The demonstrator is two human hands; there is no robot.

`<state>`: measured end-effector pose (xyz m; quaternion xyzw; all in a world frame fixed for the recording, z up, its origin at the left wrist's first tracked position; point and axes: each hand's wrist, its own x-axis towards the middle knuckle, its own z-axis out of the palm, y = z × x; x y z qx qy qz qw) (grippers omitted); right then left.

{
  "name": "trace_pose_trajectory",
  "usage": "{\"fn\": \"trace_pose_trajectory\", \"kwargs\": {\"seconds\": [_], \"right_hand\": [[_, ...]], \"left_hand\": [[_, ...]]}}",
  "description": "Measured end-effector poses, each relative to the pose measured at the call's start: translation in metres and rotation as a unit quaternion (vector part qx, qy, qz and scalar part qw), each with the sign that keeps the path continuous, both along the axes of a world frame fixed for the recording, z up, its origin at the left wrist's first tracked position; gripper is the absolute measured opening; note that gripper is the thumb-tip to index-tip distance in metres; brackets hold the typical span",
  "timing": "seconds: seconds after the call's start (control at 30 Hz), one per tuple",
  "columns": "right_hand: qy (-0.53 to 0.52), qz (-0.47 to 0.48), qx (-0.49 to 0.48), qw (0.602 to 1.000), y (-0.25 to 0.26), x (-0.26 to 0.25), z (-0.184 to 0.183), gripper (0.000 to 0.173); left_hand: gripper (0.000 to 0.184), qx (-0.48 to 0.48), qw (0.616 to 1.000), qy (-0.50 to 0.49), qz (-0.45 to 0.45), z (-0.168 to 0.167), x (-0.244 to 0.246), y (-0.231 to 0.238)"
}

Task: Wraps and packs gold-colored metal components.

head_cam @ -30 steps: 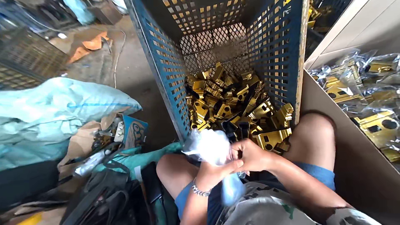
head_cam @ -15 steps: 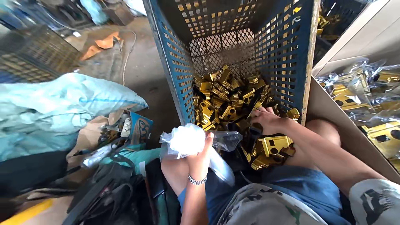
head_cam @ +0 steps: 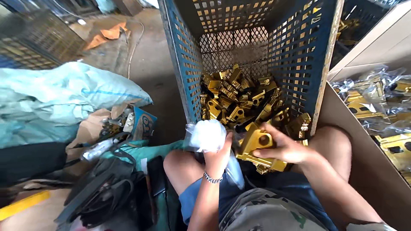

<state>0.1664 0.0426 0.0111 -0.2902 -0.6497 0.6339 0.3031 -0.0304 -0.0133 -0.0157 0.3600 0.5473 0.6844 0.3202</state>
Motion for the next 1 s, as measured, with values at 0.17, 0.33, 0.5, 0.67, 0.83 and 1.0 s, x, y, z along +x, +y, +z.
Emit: {"fn": "trace_pose_trajectory", "kwargs": {"seconds": [0.17,0.33,0.5,0.67,0.83,1.0], "right_hand": [[-0.154,-0.186,0.403,0.883,0.001,-0.050,-0.044,0.023],[-0.464,0.022,0.123,0.877,0.010,-0.076,-0.034,0.052],[-0.433,-0.020,0.212,0.876,0.006,-0.078,-0.002,0.045],[-0.365,-0.119,0.399,0.832,-0.003,-0.075,-0.010,0.029],[-0.388,-0.129,0.446,0.797,-0.007,-0.074,-0.015,0.022],[-0.397,-0.113,0.407,0.815,-0.009,-0.074,-0.014,0.029]], "left_hand": [[0.028,-0.013,0.992,-0.124,-0.036,0.015,-0.002,-0.003],[0.035,-0.016,0.991,0.049,-0.122,0.017,0.005,-0.022],[0.049,0.035,0.972,0.234,0.009,-0.004,-0.021,0.000],[0.053,0.099,0.955,0.267,0.084,-0.013,-0.019,0.015],[0.057,0.085,0.952,0.278,0.098,-0.015,-0.015,0.017],[0.040,0.058,0.874,0.463,0.133,-0.007,-0.018,0.010]]}}
